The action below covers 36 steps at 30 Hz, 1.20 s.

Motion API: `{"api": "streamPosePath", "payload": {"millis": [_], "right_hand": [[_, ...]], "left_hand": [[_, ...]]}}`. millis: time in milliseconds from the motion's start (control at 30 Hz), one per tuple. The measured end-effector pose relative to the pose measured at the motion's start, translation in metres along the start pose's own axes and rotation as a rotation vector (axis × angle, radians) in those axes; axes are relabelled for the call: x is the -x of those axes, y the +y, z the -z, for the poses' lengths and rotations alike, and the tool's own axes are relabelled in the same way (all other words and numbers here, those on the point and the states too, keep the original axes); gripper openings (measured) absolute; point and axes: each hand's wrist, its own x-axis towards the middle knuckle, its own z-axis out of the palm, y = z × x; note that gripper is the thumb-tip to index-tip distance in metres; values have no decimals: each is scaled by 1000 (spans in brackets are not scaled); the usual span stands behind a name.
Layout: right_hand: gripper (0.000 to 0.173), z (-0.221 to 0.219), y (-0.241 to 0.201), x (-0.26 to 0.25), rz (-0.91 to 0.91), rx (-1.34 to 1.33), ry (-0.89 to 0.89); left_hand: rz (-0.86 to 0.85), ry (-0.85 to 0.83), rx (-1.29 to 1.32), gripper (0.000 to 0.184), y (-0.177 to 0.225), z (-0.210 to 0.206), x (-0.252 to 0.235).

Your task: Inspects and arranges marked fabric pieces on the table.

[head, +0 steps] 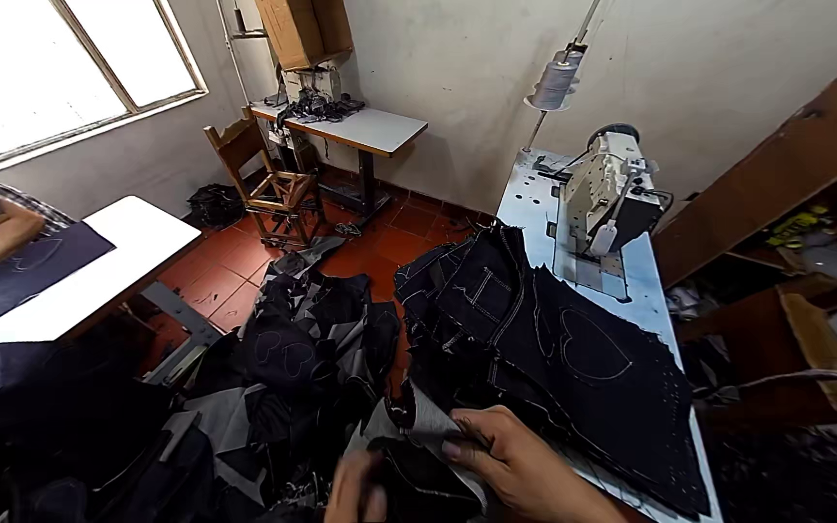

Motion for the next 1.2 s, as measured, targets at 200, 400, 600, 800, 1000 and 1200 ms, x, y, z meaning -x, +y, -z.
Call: {"api": "streamPosePath", "payload": {"millis": [200, 400, 600, 800, 1000, 1200], "right_hand": [[30, 55, -56, -4, 240, 152, -231], [64, 89, -19, 91, -45, -3, 413], [110, 13, 75, 186, -207, -619, 180], [61, -49, 19, 134, -219, -1131, 116], [58, 83, -12, 172, -20, -711, 850], [75, 230, 28, 218, -352, -206, 1132]], "left_hand": [[-252, -562, 148, 56, 18, 13, -78], [-454, -371, 202, 38, 114, 10, -91], [-632, 7, 93, 26, 300, 56, -91], [-706, 206, -93, 24, 324, 91, -119], [-666, 304, -195, 25, 298, 69, -165], [-600, 64, -530, 47, 219, -49, -256]]}}
